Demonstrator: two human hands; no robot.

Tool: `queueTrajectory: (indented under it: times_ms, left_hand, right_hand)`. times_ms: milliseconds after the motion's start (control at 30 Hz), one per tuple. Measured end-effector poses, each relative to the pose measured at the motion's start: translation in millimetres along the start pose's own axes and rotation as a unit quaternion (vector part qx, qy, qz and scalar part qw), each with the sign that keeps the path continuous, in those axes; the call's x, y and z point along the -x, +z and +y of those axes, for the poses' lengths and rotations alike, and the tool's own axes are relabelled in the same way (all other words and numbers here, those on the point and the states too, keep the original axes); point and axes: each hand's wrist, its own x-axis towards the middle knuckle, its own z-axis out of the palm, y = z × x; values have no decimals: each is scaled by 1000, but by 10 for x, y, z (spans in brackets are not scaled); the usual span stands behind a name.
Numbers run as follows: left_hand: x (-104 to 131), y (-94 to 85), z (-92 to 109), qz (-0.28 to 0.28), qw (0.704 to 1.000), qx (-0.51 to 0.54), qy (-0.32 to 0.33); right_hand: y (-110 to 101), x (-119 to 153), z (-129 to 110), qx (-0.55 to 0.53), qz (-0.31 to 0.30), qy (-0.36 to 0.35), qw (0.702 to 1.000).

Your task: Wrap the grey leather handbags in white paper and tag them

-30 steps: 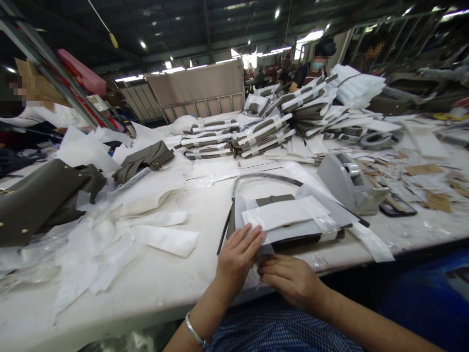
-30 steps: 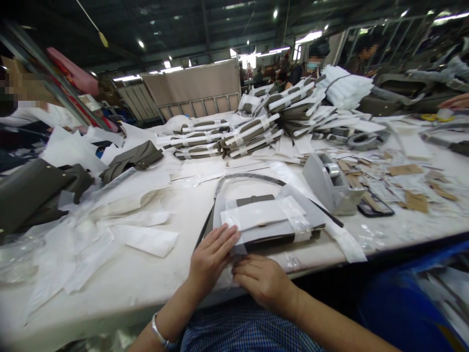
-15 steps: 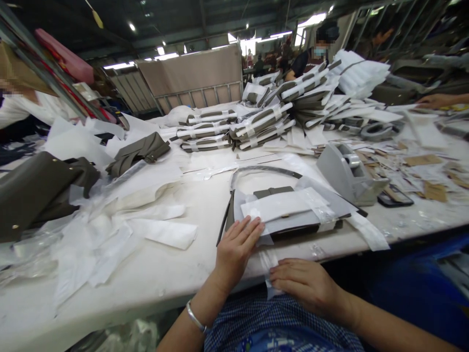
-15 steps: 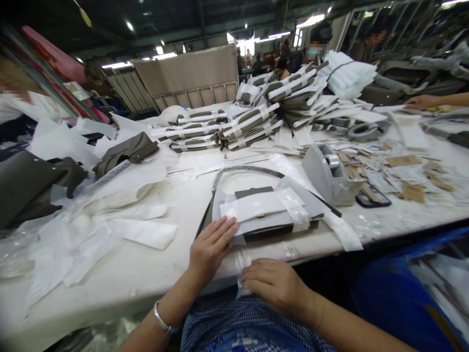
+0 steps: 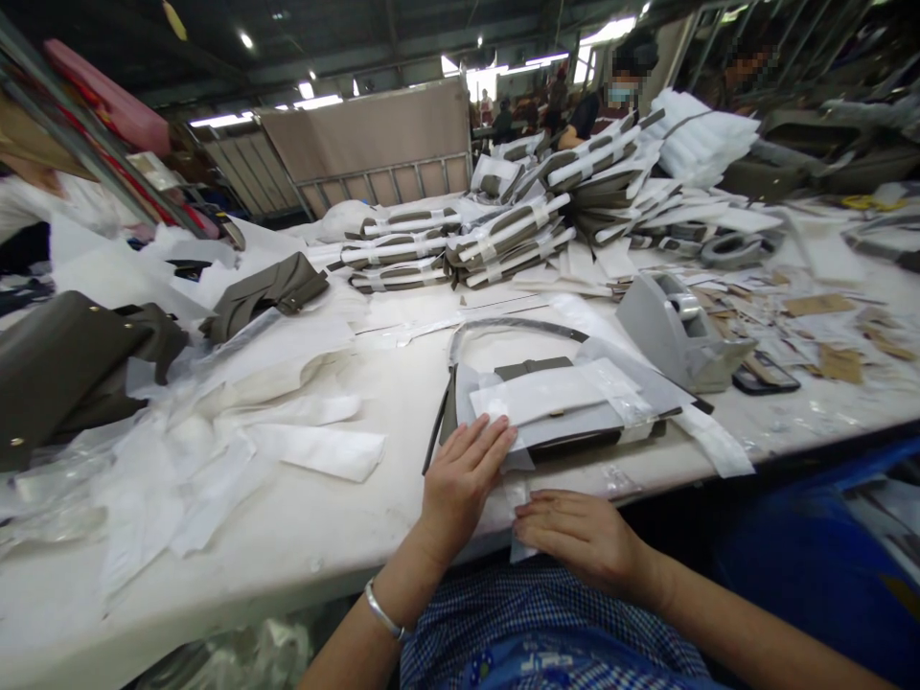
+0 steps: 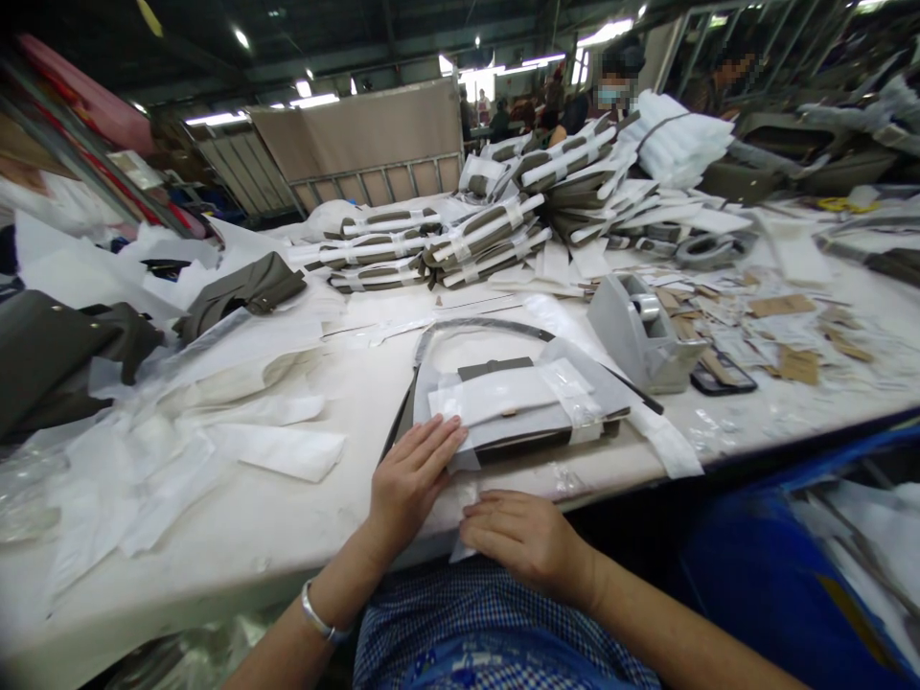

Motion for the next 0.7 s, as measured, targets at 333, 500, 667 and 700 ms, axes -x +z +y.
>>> queueTrajectory:
  times_ms: [333,500,667,700]
  left_hand:
    - [9,25,8,-2,1000,-23,1]
    - [-5,38,-2,2,1000,-31,4]
    - [3,52,11,1,999,-44,9]
    - [7,55,16,-1,999,-48,11]
  right_hand:
    - [17,23,-311,-31,38,72,996]
    - [34,98,-426,-33,36,86,995]
    - [-57,13,-494,-33,48,90,994]
    - [-88,-20,-500,-33,47,95,994]
